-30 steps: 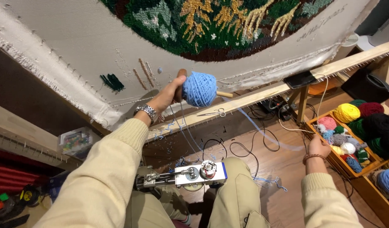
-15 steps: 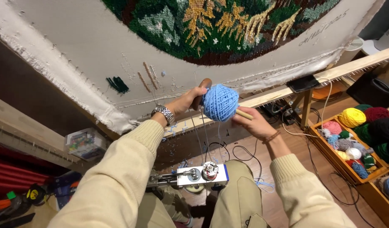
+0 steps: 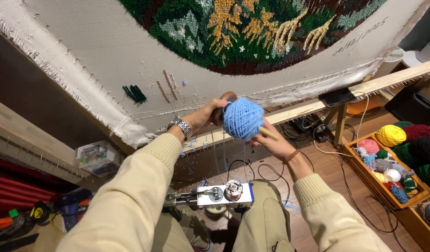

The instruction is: Using a tufting gun to apply yarn to a canvas and threading the gun with new yarn.

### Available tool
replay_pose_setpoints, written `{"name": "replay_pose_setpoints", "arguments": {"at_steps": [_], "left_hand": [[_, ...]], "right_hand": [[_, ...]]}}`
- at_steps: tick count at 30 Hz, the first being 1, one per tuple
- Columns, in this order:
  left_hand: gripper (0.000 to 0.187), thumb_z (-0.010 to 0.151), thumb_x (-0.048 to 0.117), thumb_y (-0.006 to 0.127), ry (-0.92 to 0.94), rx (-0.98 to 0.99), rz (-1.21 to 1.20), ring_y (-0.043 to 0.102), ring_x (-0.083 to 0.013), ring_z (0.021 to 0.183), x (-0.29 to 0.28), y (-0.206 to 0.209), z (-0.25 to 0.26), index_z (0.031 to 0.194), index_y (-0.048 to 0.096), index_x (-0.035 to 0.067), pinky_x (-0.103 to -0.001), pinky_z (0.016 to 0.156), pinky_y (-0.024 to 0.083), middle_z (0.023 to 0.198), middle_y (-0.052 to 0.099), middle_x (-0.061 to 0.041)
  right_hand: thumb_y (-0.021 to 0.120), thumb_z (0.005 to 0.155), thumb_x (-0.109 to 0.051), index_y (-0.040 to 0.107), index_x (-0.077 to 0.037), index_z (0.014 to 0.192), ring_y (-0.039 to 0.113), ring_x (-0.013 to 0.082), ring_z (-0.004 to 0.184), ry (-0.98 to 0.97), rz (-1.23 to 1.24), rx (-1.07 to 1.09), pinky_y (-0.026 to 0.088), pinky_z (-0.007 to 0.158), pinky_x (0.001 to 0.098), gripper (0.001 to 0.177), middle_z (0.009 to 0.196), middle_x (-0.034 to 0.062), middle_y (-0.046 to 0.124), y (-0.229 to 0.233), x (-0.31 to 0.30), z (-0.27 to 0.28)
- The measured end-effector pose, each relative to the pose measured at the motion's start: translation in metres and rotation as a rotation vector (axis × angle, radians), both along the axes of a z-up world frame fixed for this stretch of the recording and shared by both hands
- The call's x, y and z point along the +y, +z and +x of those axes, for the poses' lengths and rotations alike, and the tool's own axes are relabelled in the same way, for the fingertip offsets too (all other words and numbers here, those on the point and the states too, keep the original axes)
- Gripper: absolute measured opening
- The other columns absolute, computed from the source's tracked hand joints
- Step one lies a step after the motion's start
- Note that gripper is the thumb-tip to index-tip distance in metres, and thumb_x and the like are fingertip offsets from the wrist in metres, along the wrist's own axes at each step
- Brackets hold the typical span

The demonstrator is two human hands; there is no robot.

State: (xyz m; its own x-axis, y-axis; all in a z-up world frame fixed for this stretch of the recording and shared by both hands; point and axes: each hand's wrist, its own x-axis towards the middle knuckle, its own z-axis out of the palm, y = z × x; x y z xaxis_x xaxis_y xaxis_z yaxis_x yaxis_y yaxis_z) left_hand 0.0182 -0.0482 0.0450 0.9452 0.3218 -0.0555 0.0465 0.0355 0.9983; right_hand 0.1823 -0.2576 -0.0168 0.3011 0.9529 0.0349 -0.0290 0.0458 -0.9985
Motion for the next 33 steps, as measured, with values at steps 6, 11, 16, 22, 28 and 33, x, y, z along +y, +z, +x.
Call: {"name": "replay_pose_setpoints", "arguments": {"at_steps": [6,11,16,22,28,33], "left_hand": [[0.046,0.083,0.06,0.069,-0.005,0.121,0.238,0.052,-0.0161,0.066,0.01,0.013,-0.013,0.082,0.063,0.014,-0.029,0.064,0.038,0.066,0.053,-0.006],[0.056,0.083,0.067,0.071,0.219,0.161,0.263,0.062,-0.0205,0.084,-0.007,0.035,-0.039,0.107,0.071,0.016,-0.038,0.089,0.046,0.078,0.062,-0.006],[0.067,0.086,0.076,0.069,0.338,0.124,0.188,0.062,-0.0235,0.101,0.023,0.016,-0.036,0.123,0.069,0.019,-0.041,0.096,0.043,0.1,0.067,-0.007],[0.088,0.068,0.078,0.048,0.297,0.226,0.193,0.058,-0.0276,0.13,0.022,0.039,-0.044,0.131,0.061,0.018,-0.047,0.106,0.047,0.143,0.065,-0.012],[0.052,0.086,0.066,0.073,0.272,0.031,0.154,0.061,-0.0252,0.099,0.001,0.034,-0.027,0.097,0.067,0.015,-0.054,0.109,0.039,0.085,0.06,-0.008],[0.056,0.084,0.064,0.073,0.12,0.021,0.12,0.061,-0.0253,0.091,-0.039,0.045,-0.02,0.105,0.07,0.012,-0.046,0.095,0.046,0.082,0.059,-0.009]], "right_hand": [[0.056,0.108,-0.022,0.067,-0.003,0.11,0.042,0.0006,0.059,0.01,0.024,0.169,0.035,0.052,0.0145,0.022,0.069,-0.0104,0.036,-0.006,-0.017,0.012],[0.057,0.107,-0.018,0.065,-0.006,0.109,0.028,0.0004,0.055,-0.337,-0.02,0.339,0.024,0.05,0.0165,0.014,0.07,-0.012,0.026,-0.049,-0.058,0.068],[0.066,0.103,-0.029,0.061,-0.016,0.103,0.047,0.0084,0.056,-0.829,-0.219,0.399,0.035,0.048,0.0215,0.014,0.069,-0.0034,0.041,-0.199,-0.098,0.208],[0.046,0.11,-0.03,0.054,-0.027,0.102,0.06,0.0193,0.05,-1.304,-0.37,0.675,0.05,0.04,0.0324,0.011,0.073,0.0024,0.057,-0.361,-0.223,0.243],[0.068,0.088,-0.048,0.044,-0.022,0.158,0.061,0.0499,0.125,-1.223,-1.054,-0.216,0.05,0.093,0.0686,0.078,0.141,0.0243,0.06,-0.308,-0.191,0.209],[0.07,0.098,-0.015,0.043,0.001,0.156,0.046,0.0405,0.145,-0.585,-0.094,-0.069,0.04,0.116,0.0561,0.066,0.153,0.0278,0.051,-0.077,-0.074,0.075]]}}
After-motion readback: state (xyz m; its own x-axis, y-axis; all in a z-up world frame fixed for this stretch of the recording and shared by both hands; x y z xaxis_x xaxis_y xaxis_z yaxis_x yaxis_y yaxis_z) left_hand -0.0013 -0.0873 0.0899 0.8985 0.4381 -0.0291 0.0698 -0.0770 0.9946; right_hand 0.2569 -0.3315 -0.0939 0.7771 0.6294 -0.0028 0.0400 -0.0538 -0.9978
